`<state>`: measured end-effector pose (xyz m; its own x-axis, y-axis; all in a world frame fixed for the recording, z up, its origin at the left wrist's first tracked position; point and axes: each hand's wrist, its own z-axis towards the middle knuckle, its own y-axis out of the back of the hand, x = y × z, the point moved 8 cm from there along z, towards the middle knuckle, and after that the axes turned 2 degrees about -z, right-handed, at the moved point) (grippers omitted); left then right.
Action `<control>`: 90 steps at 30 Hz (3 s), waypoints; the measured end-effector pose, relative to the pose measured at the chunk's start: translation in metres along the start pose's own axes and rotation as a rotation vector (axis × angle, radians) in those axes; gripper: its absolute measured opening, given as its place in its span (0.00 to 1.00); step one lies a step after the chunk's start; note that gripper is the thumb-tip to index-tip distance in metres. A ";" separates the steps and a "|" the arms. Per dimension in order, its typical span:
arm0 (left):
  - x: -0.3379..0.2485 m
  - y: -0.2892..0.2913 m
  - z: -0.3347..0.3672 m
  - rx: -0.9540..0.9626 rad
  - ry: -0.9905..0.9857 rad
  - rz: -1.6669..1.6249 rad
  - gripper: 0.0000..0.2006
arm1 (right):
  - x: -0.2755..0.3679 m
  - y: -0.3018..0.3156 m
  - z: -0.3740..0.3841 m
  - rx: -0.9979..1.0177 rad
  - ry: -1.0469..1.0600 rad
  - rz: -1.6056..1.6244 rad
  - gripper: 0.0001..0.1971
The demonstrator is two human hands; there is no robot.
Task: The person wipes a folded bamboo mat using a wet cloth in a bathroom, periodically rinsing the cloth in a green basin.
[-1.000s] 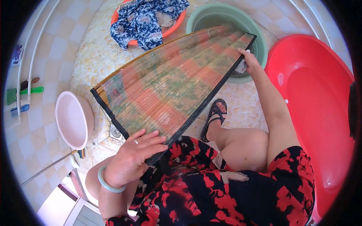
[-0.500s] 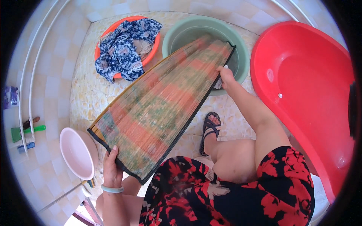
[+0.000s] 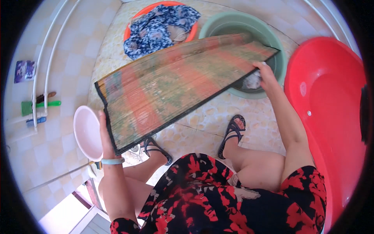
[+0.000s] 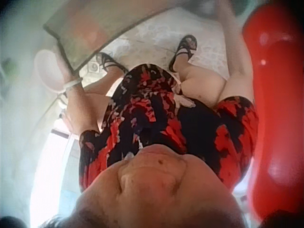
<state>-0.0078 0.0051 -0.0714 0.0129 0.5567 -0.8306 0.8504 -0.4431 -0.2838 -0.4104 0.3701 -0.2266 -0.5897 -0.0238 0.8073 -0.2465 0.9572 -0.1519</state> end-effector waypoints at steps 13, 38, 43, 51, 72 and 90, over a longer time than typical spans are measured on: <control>0.006 0.008 0.001 -0.037 -0.049 0.305 0.20 | 0.026 0.064 -0.002 0.008 0.028 -0.192 0.20; -0.078 -0.010 0.018 0.031 -0.308 0.495 0.22 | 0.007 0.074 0.046 0.135 0.069 -1.512 0.15; -0.064 -0.003 0.027 0.033 -0.181 0.418 0.21 | 0.019 0.037 0.052 -0.095 0.522 -0.676 0.19; -0.055 -0.010 0.028 0.042 -0.182 0.378 0.20 | 0.001 -0.092 0.018 -0.130 0.758 -1.194 0.25; -0.053 0.002 0.033 -0.017 -0.085 0.437 0.21 | 0.000 -0.085 0.048 -0.003 0.937 -1.405 0.17; -0.047 -0.001 0.032 -0.095 -0.052 0.290 0.19 | -0.017 0.021 0.065 -0.506 0.604 -0.870 0.13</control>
<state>-0.0262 -0.0426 -0.0476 0.2374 0.3788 -0.8945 0.8607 -0.5089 0.0129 -0.4550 0.3717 -0.2805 0.1213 -0.7162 0.6873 0.0278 0.6946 0.7189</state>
